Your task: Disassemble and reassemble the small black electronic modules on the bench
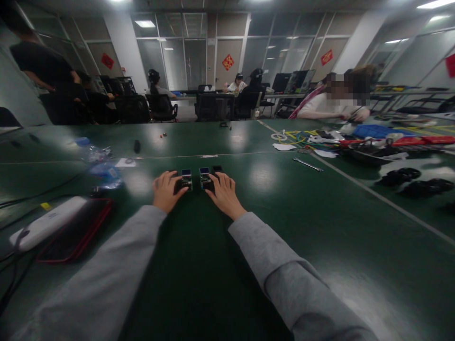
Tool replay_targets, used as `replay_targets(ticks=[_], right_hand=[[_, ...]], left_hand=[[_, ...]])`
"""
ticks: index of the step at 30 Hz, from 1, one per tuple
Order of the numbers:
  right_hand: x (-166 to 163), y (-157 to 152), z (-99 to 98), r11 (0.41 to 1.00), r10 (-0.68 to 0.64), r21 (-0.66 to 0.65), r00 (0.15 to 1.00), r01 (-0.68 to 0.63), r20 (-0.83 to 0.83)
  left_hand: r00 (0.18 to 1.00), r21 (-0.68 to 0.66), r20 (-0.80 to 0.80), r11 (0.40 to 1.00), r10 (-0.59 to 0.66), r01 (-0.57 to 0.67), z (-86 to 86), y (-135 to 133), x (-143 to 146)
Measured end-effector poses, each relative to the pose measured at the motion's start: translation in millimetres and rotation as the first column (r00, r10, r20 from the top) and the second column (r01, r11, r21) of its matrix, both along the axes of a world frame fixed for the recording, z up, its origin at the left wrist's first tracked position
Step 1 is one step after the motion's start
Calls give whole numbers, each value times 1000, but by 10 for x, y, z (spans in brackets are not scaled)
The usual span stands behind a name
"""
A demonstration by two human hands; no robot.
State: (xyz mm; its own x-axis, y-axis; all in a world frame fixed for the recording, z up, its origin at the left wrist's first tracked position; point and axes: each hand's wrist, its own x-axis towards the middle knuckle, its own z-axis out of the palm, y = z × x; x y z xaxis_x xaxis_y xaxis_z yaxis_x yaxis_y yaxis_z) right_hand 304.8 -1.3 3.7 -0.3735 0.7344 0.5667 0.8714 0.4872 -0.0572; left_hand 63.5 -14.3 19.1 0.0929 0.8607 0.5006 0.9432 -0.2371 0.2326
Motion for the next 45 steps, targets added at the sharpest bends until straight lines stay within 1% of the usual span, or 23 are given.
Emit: replay_targets(ticks=[4, 16, 21, 28, 34, 41, 45], right_hand=[[-1, 1, 0, 1000, 3, -7, 1000, -3, -4], [-1, 2, -10, 1000, -1, -1, 1000, 1, 9], [-2, 0, -11, 1000, -16, -2, 999, 16, 36], [4, -10, 17, 1000, -9, -18, 996, 11, 94], [13, 1, 7, 1000, -12, -22, 996, 15, 91], [-6, -21, 29, 1000, -13, -17, 995, 15, 99], [-11, -23, 24, 1000, -22, -3, 996, 22, 86]], left_hand=[[1000, -26, -20, 1000, 0, 0, -18, 8, 4], [999, -13, -42, 1000, 11, -11, -20, -4, -3], [999, -23, -36, 1000, 6, -7, 1, -21, 8], [995, -15, -101, 1000, -11, 9, -9, -15, 0], [997, -27, -82, 1000, -15, 12, -36, 4, -11], [996, -40, -93, 999, -11, 7, -19, -7, -3], [998, -40, -65, 999, -2, 0, -13, -6, -1]])
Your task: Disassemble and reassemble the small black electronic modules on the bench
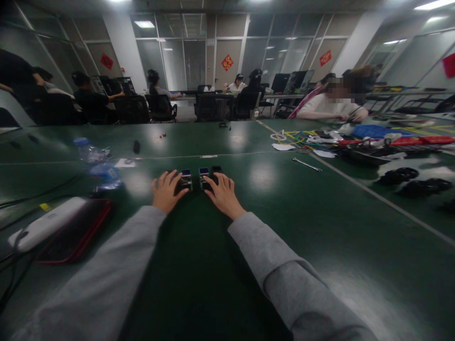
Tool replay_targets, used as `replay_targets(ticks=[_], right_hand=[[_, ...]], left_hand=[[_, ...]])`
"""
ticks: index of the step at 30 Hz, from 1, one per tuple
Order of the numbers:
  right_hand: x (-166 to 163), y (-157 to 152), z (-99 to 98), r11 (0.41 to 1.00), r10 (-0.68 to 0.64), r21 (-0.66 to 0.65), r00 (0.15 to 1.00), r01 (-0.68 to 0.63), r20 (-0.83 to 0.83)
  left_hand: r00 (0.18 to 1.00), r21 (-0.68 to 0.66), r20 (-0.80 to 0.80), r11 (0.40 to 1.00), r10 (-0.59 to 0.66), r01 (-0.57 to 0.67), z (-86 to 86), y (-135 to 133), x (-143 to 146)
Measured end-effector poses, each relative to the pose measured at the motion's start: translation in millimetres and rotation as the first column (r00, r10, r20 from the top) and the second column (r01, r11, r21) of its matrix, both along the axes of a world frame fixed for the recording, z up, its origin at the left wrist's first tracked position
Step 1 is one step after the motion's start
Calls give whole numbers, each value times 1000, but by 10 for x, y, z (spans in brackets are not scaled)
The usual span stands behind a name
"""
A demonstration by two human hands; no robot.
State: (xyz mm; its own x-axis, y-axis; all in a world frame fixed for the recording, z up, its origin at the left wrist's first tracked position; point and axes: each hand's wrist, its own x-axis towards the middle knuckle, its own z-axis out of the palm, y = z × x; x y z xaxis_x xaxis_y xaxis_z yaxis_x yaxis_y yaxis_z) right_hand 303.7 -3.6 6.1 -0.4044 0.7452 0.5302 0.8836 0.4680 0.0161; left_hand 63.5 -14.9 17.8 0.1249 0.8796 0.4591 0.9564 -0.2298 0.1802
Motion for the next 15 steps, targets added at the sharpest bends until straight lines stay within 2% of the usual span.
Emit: replay_targets(ticks=[9, 15], right_hand=[[11, 10, -12, 1000, 5, -4, 1000, -5, -1], [17, 17, -23, 1000, -2, -10, 999, 2, -38]], left_hand=[[998, 24, 44, 998, 51, -52, 19, -12, 15], [976, 93, 203, 990, 83, -104, 3, 23, -23]])
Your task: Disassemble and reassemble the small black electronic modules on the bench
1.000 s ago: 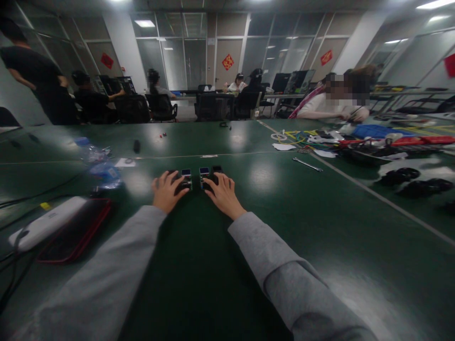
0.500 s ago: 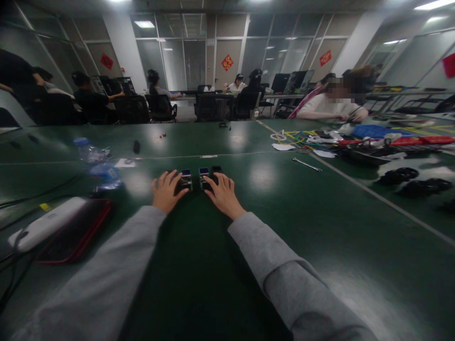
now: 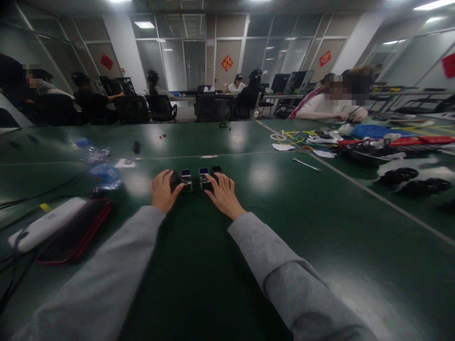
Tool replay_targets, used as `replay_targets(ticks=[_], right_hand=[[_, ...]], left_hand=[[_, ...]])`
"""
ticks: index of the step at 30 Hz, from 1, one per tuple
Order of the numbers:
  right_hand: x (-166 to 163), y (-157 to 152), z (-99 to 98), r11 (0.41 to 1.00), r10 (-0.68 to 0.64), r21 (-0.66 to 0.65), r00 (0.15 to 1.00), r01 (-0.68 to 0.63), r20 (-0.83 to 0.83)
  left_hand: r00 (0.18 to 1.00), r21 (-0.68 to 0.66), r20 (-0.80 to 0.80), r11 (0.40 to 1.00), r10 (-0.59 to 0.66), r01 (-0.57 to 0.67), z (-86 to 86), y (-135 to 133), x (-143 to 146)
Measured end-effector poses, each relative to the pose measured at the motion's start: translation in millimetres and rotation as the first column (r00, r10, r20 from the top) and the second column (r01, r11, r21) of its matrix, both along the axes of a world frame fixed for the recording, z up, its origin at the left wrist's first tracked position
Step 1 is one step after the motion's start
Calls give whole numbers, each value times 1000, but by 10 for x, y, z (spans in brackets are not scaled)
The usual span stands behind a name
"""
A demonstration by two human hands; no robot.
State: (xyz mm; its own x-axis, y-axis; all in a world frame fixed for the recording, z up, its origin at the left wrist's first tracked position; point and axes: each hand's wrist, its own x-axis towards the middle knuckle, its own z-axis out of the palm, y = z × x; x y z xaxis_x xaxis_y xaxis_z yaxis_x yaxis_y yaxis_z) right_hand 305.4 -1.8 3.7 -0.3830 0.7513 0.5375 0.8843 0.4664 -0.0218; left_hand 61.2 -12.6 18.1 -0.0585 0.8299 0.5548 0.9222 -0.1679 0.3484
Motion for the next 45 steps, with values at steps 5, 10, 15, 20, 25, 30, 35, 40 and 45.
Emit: replay_targets(ticks=[5, 10, 15, 20, 25, 30, 35, 40, 45], right_hand=[[0, 7, -13, 1000, 6, 1, 1000, -6, 12], [-7, -2, -5, 1000, 2, 2, 1000, -2, 4], [7, 14, -12, 1000, 3, -15, 1000, -3, 18], [11, 32, -33, 1000, -5, -18, 1000, 6, 22], [6, 23, -19, 1000, 1, -19, 1000, 0, 27], [11, 24, -18, 1000, 4, -22, 1000, -3, 19], [15, 21, -27, 1000, 9, -14, 1000, -9, -3], [4, 15, -28, 1000, 1, 3, 999, -1, -43], [-13, 16, -12, 999, -22, 23, 995, 24, -94]], left_hand=[[965, -34, 260, 999, 30, -22, -105, 134, -110], [904, -107, 427, 994, 12, 38, -222, 248, -188], [882, -138, 471, 987, -11, 85, -250, 272, -197], [867, -145, 497, 985, -8, 92, -249, 277, -207], [862, -128, 507, 989, 1, 73, -248, 277, -217], [868, -121, 497, 991, 5, 64, -245, 272, -227], [884, -43, 466, 998, -24, 49, -254, 274, -216], [930, 16, 365, 999, -34, 31, -196, 234, -182], [992, 61, 116, 997, -53, 46, -62, 88, -73]])
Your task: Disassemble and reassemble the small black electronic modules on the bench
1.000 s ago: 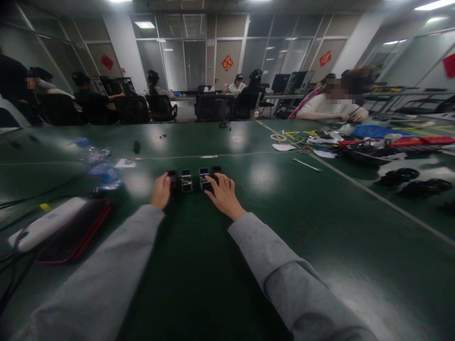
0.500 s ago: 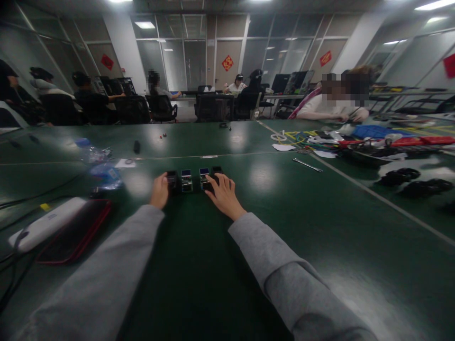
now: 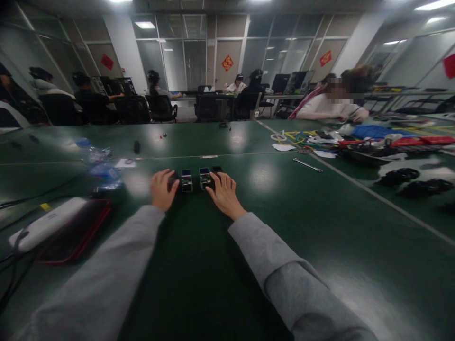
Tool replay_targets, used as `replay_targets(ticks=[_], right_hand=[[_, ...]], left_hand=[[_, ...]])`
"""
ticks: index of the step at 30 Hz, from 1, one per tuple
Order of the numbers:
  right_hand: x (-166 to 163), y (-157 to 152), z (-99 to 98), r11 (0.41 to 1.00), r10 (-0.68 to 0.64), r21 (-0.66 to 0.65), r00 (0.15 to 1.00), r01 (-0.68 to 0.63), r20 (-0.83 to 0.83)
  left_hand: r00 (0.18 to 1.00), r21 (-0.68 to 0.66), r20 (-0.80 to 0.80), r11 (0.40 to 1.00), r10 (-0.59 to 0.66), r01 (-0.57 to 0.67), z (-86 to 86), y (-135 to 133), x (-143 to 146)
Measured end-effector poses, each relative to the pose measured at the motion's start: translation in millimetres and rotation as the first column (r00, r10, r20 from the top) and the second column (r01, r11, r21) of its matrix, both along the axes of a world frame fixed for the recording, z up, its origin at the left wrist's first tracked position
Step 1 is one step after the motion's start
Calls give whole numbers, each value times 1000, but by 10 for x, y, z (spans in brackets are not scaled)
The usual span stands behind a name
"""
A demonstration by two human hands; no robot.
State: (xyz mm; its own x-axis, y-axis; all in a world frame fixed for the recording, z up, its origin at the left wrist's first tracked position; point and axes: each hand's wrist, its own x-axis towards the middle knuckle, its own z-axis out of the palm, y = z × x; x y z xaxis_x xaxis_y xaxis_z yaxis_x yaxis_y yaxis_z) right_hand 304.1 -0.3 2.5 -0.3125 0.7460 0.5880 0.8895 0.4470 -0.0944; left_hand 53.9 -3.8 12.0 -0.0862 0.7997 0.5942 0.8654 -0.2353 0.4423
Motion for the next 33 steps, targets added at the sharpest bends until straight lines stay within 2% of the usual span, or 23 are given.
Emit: replay_targets(ticks=[4, 7, 12, 33], right_hand=[[-2, -7, 21, 999, 33, 5, 999, -33, 12], [9, 1, 15, 999, 43, 6, 998, -43, 37], [29, 31, -14, 1000, 29, 0, 998, -29, 64], [26, 61, -17, 1000, 15, -15, 996, -14, 85]], left_hand=[[972, -25, -190, 991, -137, 135, 67, -108, 86], [955, -63, -225, 981, -194, 184, 75, -128, 95], [958, -94, -193, 976, -212, 197, 65, -110, 73], [952, -107, -228, 977, -204, 184, 60, -99, 66]])
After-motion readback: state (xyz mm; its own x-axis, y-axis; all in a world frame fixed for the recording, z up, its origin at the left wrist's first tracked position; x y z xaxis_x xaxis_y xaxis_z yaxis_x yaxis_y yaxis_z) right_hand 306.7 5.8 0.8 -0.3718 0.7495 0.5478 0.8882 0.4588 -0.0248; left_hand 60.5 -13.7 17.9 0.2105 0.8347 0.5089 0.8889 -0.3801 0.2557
